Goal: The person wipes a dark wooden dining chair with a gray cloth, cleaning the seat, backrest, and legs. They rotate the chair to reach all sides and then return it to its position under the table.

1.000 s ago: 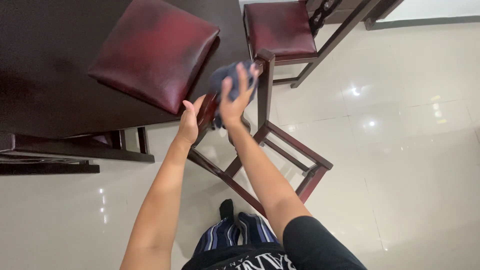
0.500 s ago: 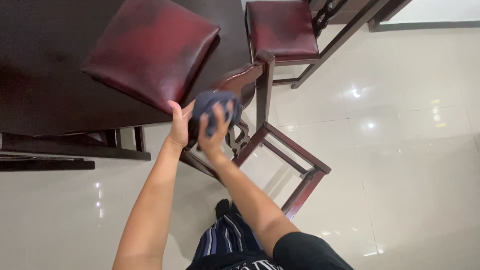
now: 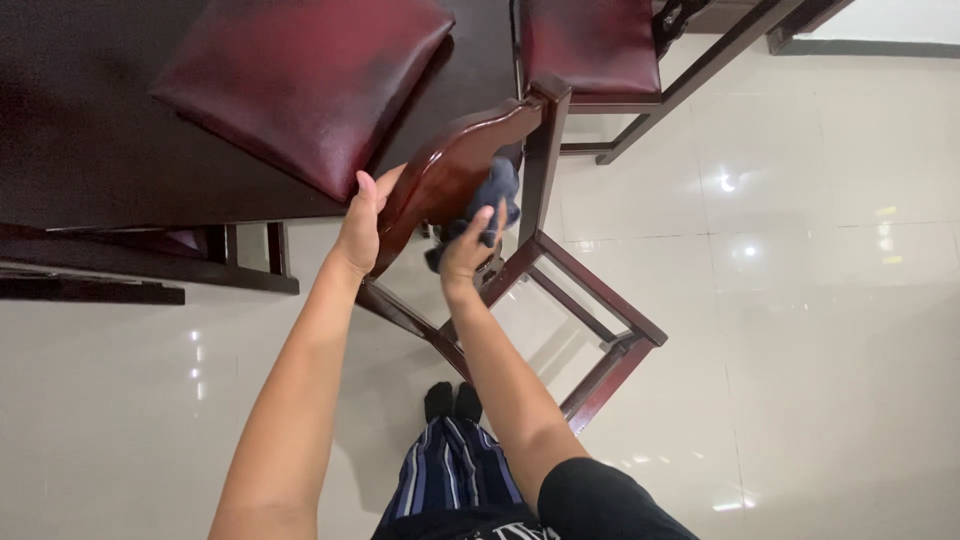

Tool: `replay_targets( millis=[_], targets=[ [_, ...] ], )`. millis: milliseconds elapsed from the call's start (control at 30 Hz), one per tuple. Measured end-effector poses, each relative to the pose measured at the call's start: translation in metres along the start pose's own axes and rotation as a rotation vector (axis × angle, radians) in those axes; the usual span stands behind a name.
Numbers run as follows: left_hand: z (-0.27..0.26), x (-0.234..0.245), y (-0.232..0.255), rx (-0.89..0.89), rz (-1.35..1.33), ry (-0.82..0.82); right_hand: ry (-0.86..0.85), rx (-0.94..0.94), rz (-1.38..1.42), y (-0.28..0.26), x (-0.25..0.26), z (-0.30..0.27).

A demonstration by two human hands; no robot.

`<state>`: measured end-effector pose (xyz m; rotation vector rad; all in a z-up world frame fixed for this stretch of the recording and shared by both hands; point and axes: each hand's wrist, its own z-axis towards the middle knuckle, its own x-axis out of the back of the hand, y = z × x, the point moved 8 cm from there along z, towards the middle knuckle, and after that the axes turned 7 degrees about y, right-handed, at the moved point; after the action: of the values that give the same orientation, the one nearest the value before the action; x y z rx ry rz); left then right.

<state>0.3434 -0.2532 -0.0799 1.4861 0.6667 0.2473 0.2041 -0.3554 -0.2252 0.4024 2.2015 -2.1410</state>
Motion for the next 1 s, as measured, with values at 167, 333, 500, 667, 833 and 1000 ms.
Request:
replay_targets(
  millis=[167, 333, 500, 667, 833, 1000],
  targets=[
    [0.007, 0.012, -0.014, 0.0, -0.081, 0.026, -0.103, 0.233, -0.181, -0.051, -0.029, -0.062],
    [0.001, 0.004, 0.005, -0.047, -0.03, -0.016, -0.179, 0.047, -0.254, 0.017, 0.012, -0.047],
    [-0.001, 0.001, 0.02, -0.112, 0.111, 0.017, -0.081, -0.161, -0.151, -0.011, 0.016, -0.026],
    [-0.001, -0.005, 0.026, -0.082, 0.103, 0.021, -0.254, 0.464, -0.367, -0.023, 0.019, -0.022],
    [0.0, -0.004, 0.02, -0.09, 0.059, -0.008, -0.305, 0.622, -0.477, 0.056, 0.037, -0.032],
    [0.001, -0.013, 0.033, -0.146, -0.021, -0.088, -0.079, -0.203, -0.237, 0.109, 0.06, -0.01]
  ],
)
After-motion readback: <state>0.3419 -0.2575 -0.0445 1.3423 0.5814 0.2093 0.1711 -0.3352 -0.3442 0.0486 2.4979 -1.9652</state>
